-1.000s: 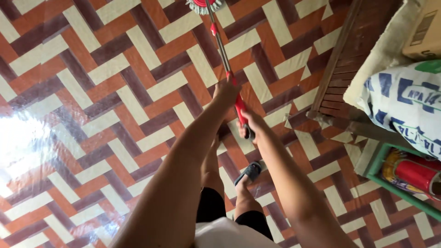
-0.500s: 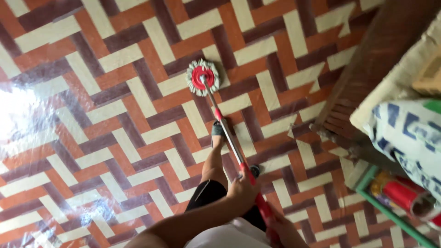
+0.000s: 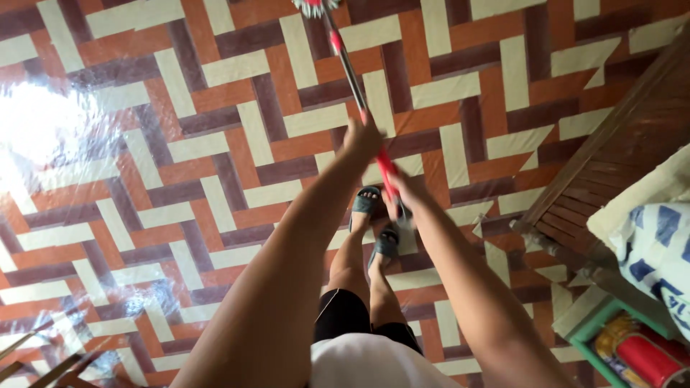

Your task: Mop a tiled floor in a room and rinse the mop in a bucket.

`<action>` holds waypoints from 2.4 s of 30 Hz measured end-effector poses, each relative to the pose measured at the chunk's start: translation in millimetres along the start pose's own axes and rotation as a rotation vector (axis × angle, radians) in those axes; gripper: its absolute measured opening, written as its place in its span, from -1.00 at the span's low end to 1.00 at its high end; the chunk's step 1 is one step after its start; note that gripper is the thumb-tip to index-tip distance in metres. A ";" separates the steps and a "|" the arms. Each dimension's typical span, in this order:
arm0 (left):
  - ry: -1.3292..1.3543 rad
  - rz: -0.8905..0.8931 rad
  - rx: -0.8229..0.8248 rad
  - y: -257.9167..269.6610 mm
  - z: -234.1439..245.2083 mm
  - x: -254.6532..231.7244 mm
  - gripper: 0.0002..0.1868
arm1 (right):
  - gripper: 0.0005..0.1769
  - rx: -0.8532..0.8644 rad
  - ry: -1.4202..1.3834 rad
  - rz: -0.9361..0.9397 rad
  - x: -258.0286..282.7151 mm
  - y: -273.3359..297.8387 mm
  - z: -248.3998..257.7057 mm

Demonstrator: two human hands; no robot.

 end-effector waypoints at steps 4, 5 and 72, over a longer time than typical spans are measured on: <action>0.608 0.153 -0.035 116.4 -102.7 -103.1 -0.19 | -0.39 -0.007 -0.006 -0.022 -186.5 100.3 69.2; 0.611 0.127 -0.044 157.8 -106.1 -145.3 -0.25 | -0.34 -0.067 -0.011 -0.049 -215.3 161.1 50.4; 0.550 -0.027 -0.034 246.9 -110.0 221.5 -0.54 | -0.20 0.083 0.313 -0.229 -28.7 16.2 -240.1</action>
Point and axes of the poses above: each hand's wrist, its own y-axis away from the middle knuckle, its own z-axis out of the back of the hand, x = y × z, the point moved 2 cm from there along -y, towards the middle knuckle, and after that the axes turned 8 degrees about x, right-handed, at the moved point
